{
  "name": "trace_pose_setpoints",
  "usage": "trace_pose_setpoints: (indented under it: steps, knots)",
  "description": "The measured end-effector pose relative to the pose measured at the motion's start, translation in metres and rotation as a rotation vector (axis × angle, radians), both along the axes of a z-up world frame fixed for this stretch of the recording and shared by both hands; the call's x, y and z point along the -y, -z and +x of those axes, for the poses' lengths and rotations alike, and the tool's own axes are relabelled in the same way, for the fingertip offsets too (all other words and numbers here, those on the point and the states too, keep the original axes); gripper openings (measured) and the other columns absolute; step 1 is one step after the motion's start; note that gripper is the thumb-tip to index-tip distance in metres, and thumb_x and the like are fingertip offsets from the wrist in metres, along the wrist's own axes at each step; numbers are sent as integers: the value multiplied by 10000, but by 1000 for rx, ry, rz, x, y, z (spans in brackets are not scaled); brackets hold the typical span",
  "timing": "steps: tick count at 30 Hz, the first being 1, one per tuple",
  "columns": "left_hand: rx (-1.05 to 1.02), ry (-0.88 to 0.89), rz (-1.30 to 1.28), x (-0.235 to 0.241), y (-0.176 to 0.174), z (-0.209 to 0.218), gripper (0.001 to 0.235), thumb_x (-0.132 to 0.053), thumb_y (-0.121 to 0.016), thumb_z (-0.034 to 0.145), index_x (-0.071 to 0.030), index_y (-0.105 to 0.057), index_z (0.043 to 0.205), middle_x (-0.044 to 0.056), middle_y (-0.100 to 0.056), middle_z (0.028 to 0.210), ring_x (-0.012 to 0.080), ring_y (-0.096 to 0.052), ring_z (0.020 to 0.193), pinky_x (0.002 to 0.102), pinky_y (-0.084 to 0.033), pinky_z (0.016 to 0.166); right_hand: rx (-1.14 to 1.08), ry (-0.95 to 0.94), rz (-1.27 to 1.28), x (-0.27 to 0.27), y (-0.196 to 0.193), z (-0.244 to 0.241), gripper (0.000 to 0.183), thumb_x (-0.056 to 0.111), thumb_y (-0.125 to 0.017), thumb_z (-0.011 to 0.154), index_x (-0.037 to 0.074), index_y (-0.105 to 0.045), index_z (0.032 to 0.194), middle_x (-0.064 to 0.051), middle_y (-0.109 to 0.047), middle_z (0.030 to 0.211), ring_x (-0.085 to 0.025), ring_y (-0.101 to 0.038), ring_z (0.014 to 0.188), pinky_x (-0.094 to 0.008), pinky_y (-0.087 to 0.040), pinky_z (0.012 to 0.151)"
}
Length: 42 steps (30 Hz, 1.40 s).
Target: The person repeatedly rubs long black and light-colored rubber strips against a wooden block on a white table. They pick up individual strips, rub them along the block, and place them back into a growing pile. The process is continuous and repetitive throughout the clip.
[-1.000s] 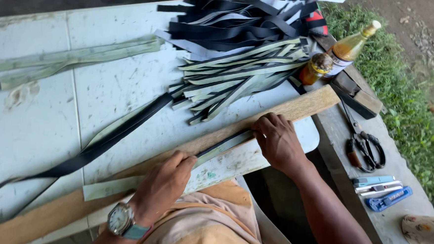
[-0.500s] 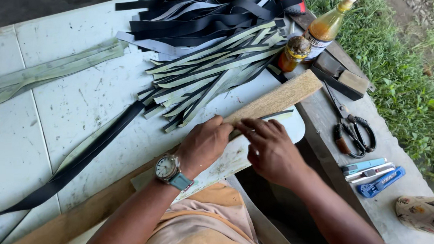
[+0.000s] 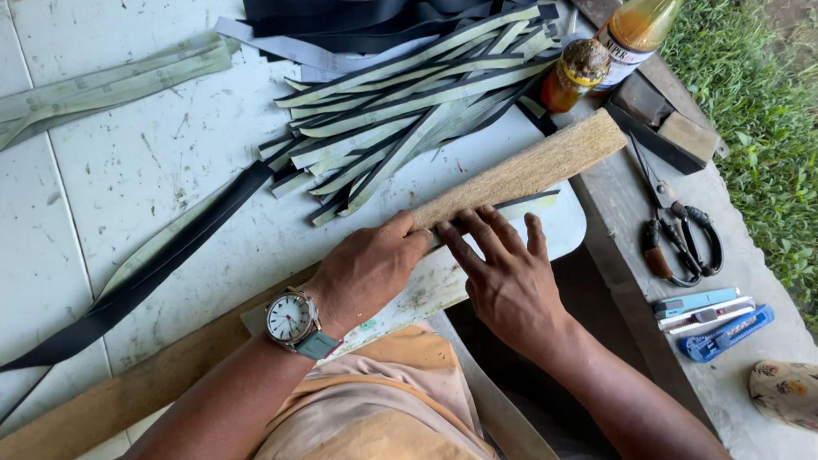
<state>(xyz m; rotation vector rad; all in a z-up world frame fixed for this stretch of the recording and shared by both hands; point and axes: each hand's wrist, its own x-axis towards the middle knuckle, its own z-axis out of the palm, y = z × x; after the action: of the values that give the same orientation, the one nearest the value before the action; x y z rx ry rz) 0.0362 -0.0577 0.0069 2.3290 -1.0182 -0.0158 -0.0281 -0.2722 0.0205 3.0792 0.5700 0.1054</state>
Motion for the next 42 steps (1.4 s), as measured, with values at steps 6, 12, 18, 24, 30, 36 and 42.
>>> trace_pose_setpoints:
  steps: [6, 12, 18, 24, 30, 36, 42]
  knots:
    - [24, 11, -41, -12, -6, -2, 68, -3, -581, 885, -49, -618, 918, 142, -602, 943, 376, -687, 799, 466, -565, 655, 36, -29, -17, -2, 1, 3, 709, 182, -675, 850, 150, -458, 1524, -53, -476, 1511, -272, -371, 1461, -727, -132, 1173]
    - [9, -2, -43, -20, -2, -10, 52, -10, -577, 889, -54, -605, 887, 142, -593, 930, 377, -677, 784, 477, -556, 653, 49, -78, -37, -9, -1, -1, 690, 161, -663, 843, 155, -472, 1506, -67, -519, 1458, -299, -349, 1495, -743, -110, 1175]
    - [0, -20, -32, -29, -3, -15, 45, -12, -579, 885, -55, -593, 887, 144, -594, 925, 383, -675, 783, 486, -556, 653, 39, -90, -104, -17, -5, 0, 660, 173, -635, 838, 192, -481, 1480, -111, -505, 1448, -354, -373, 1445, -726, -156, 1114]
    - [-24, -48, -14, -36, -3, -16, 40, -7, -580, 888, -46, -583, 884, 151, -591, 938, 387, -674, 791, 491, -562, 664, 49, -85, -73, -27, -2, -2, 669, 146, -590, 868, 169, -442, 1520, -89, -502, 1465, -273, -422, 1408, -694, -184, 1139]
    - [35, -22, 10, -42, 2, -18, 32, -18, -599, 868, -47, -598, 879, 165, -586, 934, 386, -677, 794, 492, -562, 677, 5, -161, -29, -26, -4, 1, 638, 137, -553, 922, 78, -414, 1542, -141, -502, 1484, -298, -444, 1425, -650, -205, 1192]
    - [0, -6, 36, -42, 4, -18, 23, -18, -604, 864, -39, -612, 870, 169, -589, 962, 380, -683, 791, 479, -570, 679, 25, -144, -142, -35, -2, -2, 637, 133, -553, 862, 141, -439, 1489, -123, -517, 1449, -330, -418, 1427, -659, -187, 1158]
    - [6, -33, -37, -53, 0, -24, 107, 3, -590, 869, -25, -632, 964, 168, -601, 960, 381, -690, 804, 471, -574, 675, 54, -179, -100, -44, -2, -4, 694, 143, -565, 844, 155, -437, 1526, -147, -499, 1473, -362, -392, 1419, -697, -163, 1145]
